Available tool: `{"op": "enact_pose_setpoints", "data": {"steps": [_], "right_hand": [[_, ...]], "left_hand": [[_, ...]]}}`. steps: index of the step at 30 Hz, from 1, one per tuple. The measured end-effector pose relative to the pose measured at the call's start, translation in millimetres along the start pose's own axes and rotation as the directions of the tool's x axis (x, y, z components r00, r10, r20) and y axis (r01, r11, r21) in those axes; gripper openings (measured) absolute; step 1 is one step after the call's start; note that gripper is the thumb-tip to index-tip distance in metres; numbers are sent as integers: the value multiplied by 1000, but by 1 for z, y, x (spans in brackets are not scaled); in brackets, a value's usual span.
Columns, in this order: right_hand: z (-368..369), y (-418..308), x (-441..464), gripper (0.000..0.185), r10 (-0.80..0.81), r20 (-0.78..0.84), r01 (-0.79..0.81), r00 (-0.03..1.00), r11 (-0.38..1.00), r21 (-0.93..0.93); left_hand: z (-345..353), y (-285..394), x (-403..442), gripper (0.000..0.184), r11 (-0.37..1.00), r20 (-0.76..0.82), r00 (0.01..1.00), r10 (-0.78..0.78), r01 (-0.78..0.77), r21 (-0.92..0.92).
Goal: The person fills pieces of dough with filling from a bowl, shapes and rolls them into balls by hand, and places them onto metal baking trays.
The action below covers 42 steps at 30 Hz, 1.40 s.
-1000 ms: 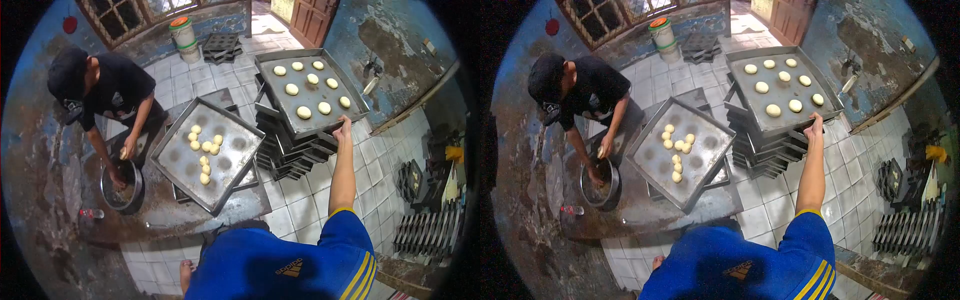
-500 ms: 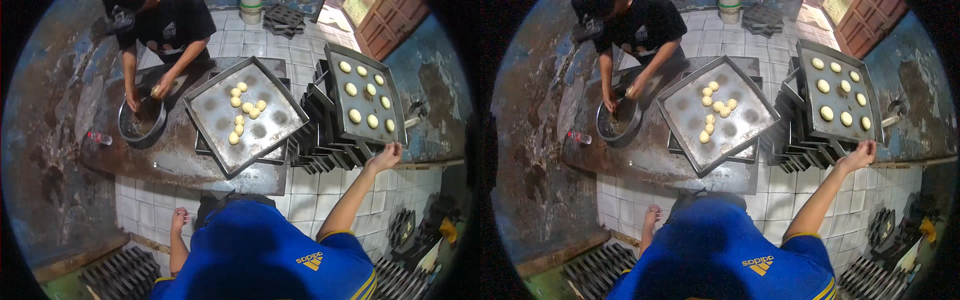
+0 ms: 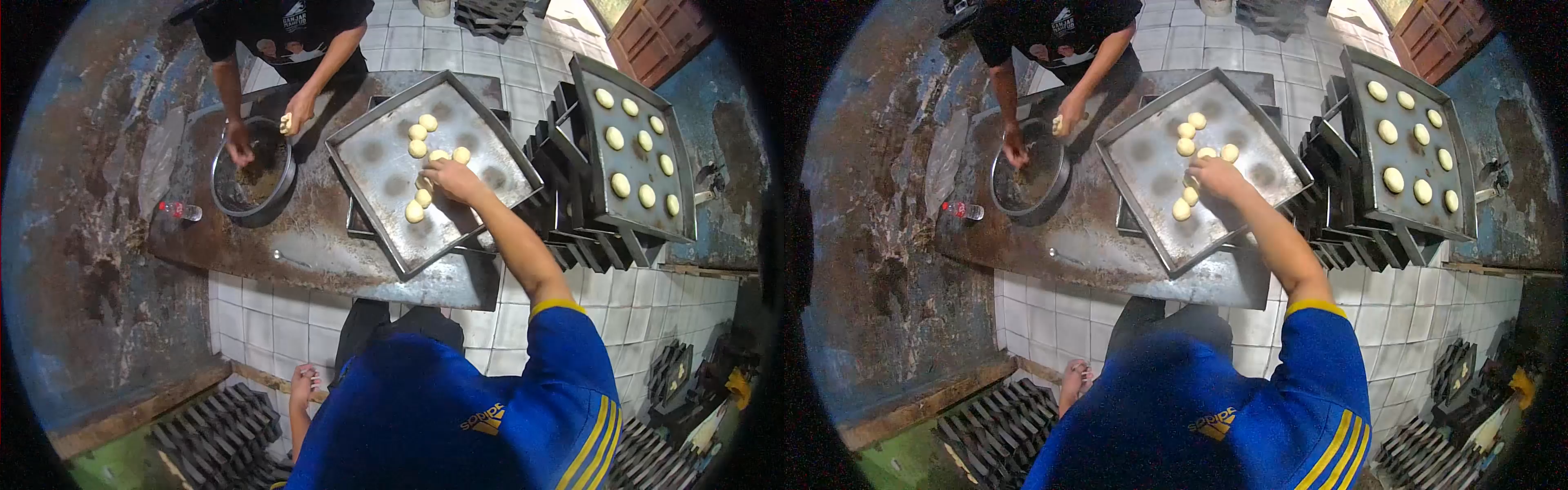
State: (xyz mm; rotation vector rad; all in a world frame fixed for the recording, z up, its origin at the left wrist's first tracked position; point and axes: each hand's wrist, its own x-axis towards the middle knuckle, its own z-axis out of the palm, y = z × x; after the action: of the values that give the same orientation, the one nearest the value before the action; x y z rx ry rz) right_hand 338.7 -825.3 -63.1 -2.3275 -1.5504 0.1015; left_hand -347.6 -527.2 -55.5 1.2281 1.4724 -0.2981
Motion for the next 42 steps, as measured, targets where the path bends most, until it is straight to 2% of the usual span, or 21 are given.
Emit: {"op": "enact_pose_setpoints", "data": {"steps": [4,8,10,11,12,13,14,15,17,19,21,23,25,29,33,36,37,38,39,40,42], "right_hand": [[27,1,26,26,-142,194,189,971,950,-247],[19,-13,42,24,-97,226,168,969,933,-319],[4,-26,48,25,336,480,-222,811,934,-279],[8,-8,40,38,316,491,-239,812,947,-215],[-6,-20,39,48,543,603,-498,584,827,-262],[20,9,18,56,539,651,-587,534,791,-173],[32,23,-10,55,534,608,-528,587,822,-213],[22,7,-33,50,536,478,-608,696,794,-6],[-2,-37,-58,46,672,376,-722,638,692,-12],[-6,-83,-80,45,751,379,-835,540,534,132],[11,-107,-116,38,840,342,-740,421,100,665],[14,-170,-124,30,871,476,-627,122,-304,717],[44,-219,-135,28,843,513,-531,161,-364,765],[21,-332,-67,34,940,267,-367,214,-176,913],[-2,-379,-39,28,978,21,-238,208,30,971],[-21,-405,-42,33,913,-248,-384,323,366,847],[-16,-408,-47,34,892,-326,-502,313,447,740],[-14,-415,-52,39,911,-285,-431,296,394,812],[-19,-442,-41,55,947,-301,-285,109,320,904],[6,-431,-47,65,927,-352,-251,128,373,893],[15,-434,-31,44,903,-426,-107,-49,420,901]], "left_hand": [[-29,17,16,30,999,4,999,32,-32,-32],[-38,71,66,27,986,67,983,169,-169,-7],[-36,127,83,27,955,162,946,281,-292,47],[-36,157,84,28,928,202,921,333,-358,101],[-42,161,111,30,932,276,892,359,-325,-162],[-45,168,139,32,870,334,845,417,-265,-416],[-42,194,151,34,877,372,794,480,-425,-226],[-33,224,161,36,821,432,734,523,-570,-26],[-6,269,173,37,791,567,644,514,-612,-22],[35,297,174,37,818,643,582,497,-563,-123],[67,344,129,36,762,781,460,422,-647,-30],[100,354,120,36,669,849,330,412,-743,-36],[146,362,86,45,572,928,193,318,-820,-26],[220,329,45,54,661,904,243,351,-748,-55],[241,327,-3,51,466,880,109,462,-874,-136],[249,309,-29,53,501,711,170,683,-816,-287],[240,310,-41,51,408,669,181,721,-891,-198],[248,294,-23,42,391,611,130,781,-865,-315],[245,288,-32,33,268,496,62,866,-895,-356],[246,283,-40,37,251,465,39,885,-880,-403],[244,273,-52,48,242,457,-19,889,-827,-507]]}}
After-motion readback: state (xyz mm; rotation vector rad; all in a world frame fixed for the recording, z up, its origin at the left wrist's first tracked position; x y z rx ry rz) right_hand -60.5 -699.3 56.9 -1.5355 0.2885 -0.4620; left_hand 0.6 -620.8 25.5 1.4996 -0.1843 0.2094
